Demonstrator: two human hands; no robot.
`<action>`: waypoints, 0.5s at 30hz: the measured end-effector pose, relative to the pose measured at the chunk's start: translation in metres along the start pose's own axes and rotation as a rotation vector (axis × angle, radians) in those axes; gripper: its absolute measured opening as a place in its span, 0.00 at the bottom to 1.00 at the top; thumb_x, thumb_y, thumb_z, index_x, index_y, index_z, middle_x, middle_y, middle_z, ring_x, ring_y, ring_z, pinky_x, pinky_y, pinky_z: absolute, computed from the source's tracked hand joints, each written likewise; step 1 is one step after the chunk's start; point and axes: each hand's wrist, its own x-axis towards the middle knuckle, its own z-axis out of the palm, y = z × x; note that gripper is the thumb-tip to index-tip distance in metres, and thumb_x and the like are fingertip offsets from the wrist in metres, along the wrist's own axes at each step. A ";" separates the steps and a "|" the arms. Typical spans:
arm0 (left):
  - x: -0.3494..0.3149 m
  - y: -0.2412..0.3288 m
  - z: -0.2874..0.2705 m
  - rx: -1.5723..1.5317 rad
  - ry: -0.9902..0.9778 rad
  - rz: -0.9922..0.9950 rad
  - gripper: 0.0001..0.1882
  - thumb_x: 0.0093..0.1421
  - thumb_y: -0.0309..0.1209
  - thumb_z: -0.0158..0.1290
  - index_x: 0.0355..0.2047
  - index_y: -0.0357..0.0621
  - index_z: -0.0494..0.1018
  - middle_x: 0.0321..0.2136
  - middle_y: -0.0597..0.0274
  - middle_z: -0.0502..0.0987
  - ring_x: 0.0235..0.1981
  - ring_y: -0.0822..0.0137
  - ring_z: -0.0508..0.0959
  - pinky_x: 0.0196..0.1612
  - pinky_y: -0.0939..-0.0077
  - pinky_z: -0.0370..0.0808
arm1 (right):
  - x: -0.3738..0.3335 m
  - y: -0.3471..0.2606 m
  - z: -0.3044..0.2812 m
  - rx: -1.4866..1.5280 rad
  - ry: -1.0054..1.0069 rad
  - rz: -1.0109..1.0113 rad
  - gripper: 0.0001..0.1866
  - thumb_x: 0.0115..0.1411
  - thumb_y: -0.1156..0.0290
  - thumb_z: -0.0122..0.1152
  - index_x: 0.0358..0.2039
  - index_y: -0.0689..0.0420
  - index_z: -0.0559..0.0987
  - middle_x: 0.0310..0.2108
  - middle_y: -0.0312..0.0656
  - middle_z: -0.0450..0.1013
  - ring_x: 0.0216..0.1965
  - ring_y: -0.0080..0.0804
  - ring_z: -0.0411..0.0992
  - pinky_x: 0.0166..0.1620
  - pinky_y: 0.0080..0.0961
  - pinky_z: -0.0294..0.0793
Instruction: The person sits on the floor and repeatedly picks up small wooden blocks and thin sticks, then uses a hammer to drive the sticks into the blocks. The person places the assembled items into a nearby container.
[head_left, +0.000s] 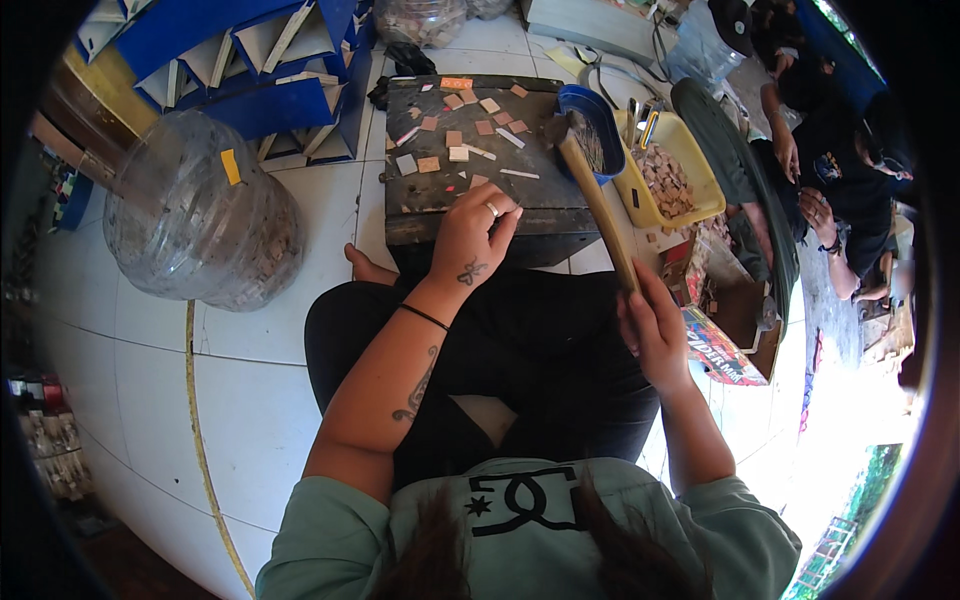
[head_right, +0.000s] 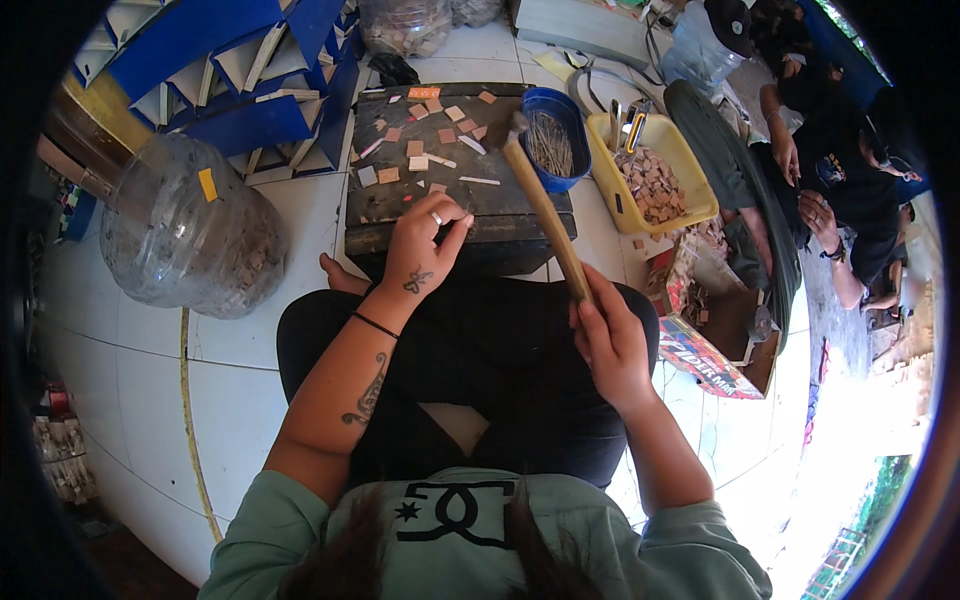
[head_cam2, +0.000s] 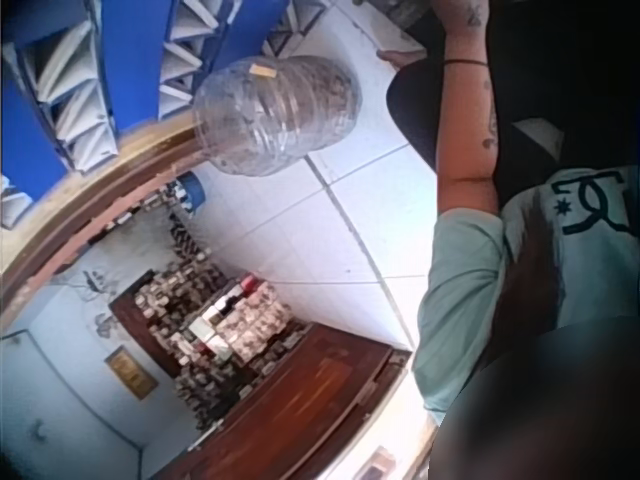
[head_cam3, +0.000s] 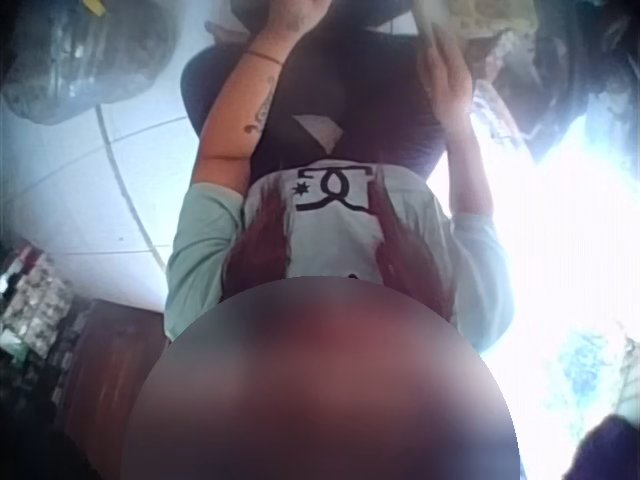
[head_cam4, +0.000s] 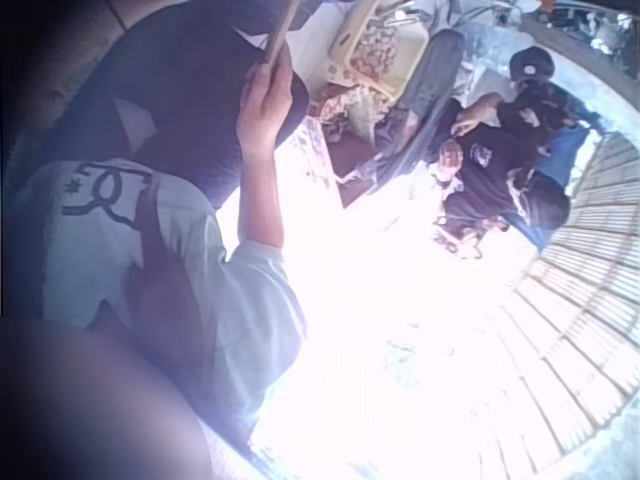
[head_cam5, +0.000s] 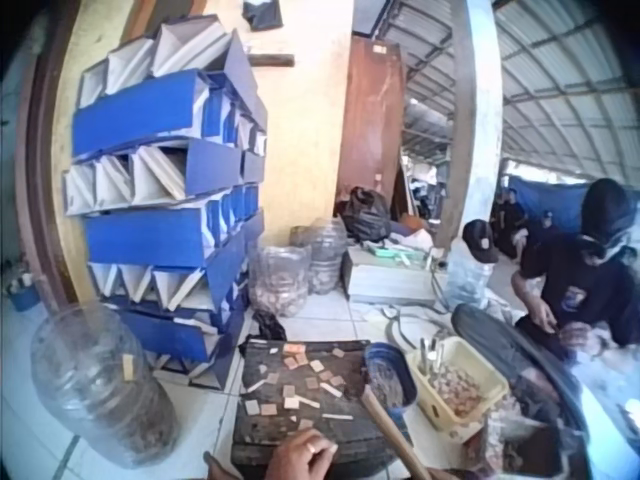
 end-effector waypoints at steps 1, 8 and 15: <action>0.000 -0.001 0.000 -0.004 -0.003 0.004 0.04 0.56 0.21 0.57 0.26 0.35 0.73 0.26 0.55 0.74 0.28 0.53 0.76 0.34 0.68 0.72 | -0.009 -0.004 -0.001 -0.129 -0.007 -0.044 0.24 0.69 0.72 0.47 0.64 0.62 0.63 0.31 0.38 0.68 0.24 0.19 0.65 0.31 0.17 0.66; 0.000 -0.003 0.001 0.005 -0.010 0.061 0.04 0.56 0.19 0.57 0.27 0.35 0.72 0.26 0.54 0.73 0.30 0.53 0.76 0.34 0.69 0.72 | -0.045 -0.014 0.004 -0.631 0.012 -0.440 0.25 0.64 0.81 0.50 0.63 0.62 0.66 0.34 0.49 0.72 0.31 0.39 0.72 0.39 0.28 0.72; -0.001 -0.003 0.000 -0.006 -0.016 0.044 0.04 0.57 0.19 0.56 0.28 0.36 0.72 0.27 0.54 0.72 0.29 0.53 0.75 0.35 0.69 0.72 | -0.046 -0.006 0.011 -0.619 0.065 -0.454 0.24 0.64 0.80 0.50 0.61 0.62 0.66 0.33 0.50 0.71 0.31 0.41 0.72 0.39 0.29 0.72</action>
